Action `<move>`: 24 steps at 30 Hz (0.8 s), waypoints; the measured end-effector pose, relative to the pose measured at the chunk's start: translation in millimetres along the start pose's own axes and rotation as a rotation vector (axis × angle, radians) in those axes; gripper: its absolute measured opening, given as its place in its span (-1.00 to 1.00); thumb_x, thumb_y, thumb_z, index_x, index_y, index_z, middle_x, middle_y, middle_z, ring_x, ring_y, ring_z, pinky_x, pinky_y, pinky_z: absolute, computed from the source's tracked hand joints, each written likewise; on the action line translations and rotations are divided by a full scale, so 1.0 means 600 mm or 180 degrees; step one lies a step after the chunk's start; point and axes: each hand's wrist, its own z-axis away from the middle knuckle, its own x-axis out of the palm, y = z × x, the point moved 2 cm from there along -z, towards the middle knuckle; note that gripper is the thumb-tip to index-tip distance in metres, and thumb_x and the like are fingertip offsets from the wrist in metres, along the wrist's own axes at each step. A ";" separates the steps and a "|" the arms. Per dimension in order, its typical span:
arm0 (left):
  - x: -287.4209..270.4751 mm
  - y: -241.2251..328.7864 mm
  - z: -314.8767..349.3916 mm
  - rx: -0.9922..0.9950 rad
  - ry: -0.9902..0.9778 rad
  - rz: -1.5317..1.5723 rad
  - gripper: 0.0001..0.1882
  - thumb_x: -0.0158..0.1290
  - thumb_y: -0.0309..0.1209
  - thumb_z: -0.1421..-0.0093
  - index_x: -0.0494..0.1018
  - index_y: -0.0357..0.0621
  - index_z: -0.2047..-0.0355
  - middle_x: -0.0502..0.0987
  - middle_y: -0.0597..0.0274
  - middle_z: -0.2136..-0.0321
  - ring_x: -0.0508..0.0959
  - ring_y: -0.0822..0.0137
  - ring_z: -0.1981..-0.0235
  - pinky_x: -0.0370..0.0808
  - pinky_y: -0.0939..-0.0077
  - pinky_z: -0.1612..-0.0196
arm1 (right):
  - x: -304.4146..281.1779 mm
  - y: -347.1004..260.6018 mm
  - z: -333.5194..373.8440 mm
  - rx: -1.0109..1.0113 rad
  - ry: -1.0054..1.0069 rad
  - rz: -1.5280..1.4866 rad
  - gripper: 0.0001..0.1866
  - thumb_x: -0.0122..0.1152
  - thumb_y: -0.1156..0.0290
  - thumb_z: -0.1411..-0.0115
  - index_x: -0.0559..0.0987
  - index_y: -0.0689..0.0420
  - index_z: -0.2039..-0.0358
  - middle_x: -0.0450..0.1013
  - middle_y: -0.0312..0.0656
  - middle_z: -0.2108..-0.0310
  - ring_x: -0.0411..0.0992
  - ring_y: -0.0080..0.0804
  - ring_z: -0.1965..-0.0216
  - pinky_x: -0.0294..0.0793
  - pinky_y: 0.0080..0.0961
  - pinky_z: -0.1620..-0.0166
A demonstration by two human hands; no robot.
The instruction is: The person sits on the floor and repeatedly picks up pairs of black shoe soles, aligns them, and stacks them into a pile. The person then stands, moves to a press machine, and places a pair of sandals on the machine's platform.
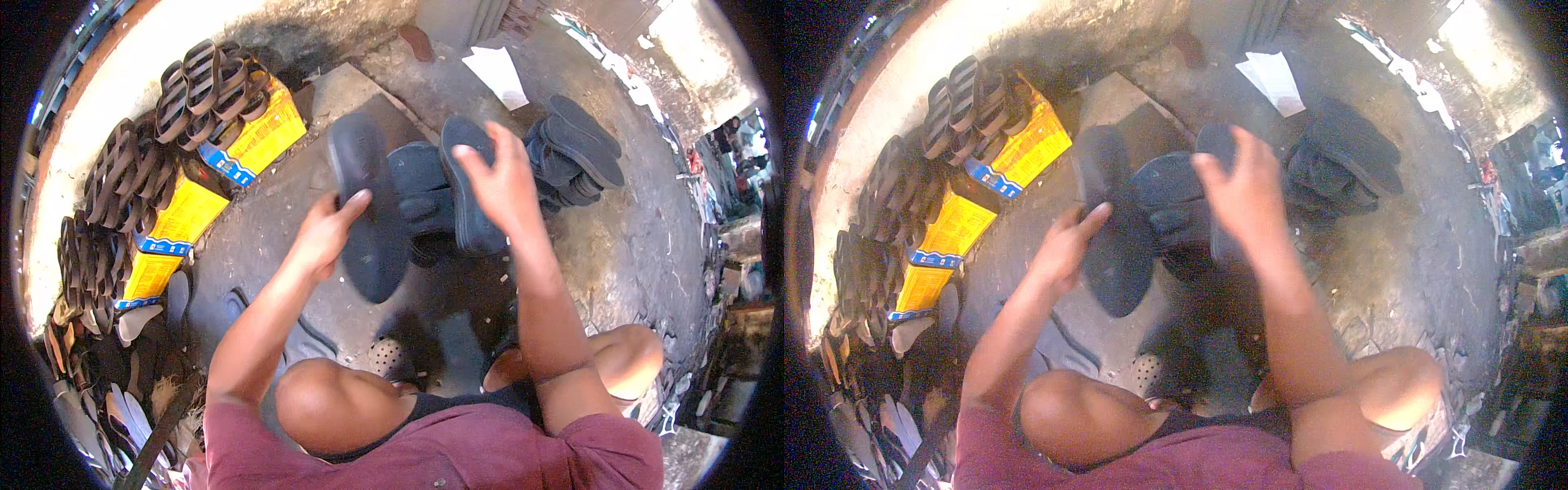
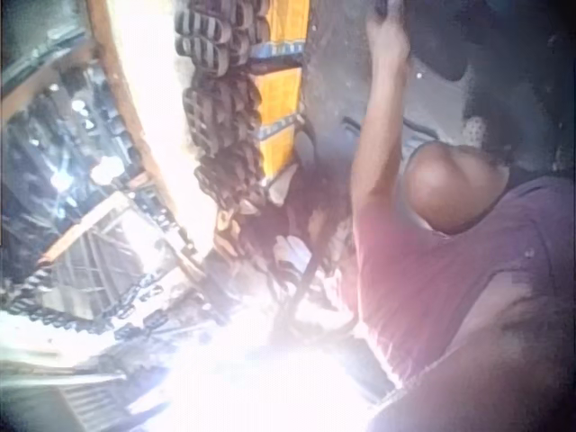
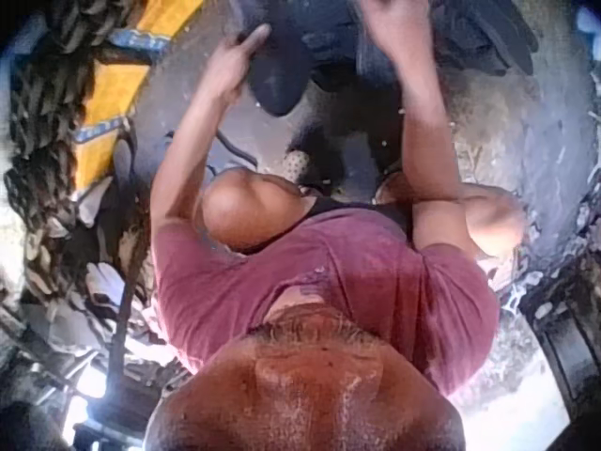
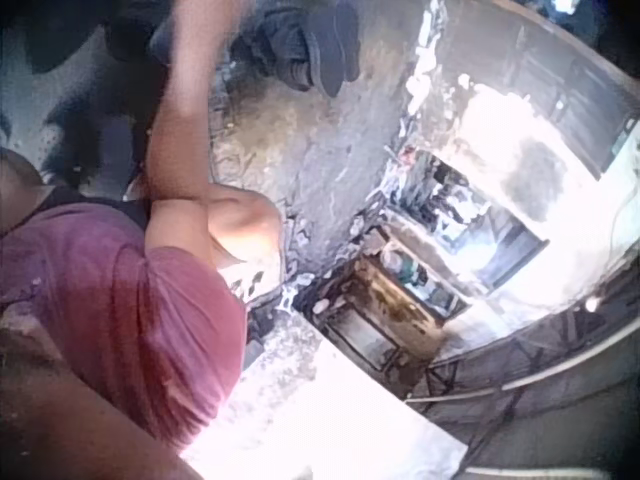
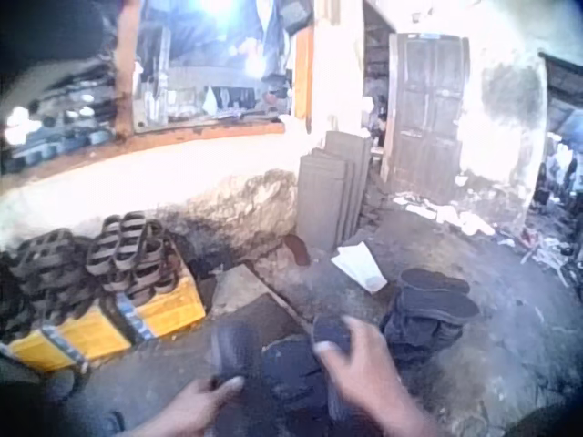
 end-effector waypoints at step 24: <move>0.000 0.003 -0.103 0.0862 0.0395 -0.1610 -0.15 0.09 0.22 -0.27 0.46 -0.43 -0.16 0.53 -0.22 -0.15 0.50 -0.12 -0.21 0.43 0.03 -0.26 | -0.039 0.228 -0.012 0.0940 -0.1261 0.0120 -0.35 0.11 -0.10 -0.39 0.58 0.26 -0.17 0.51 0.09 -0.19 0.44 -0.09 -0.25 0.31 -0.25 -0.32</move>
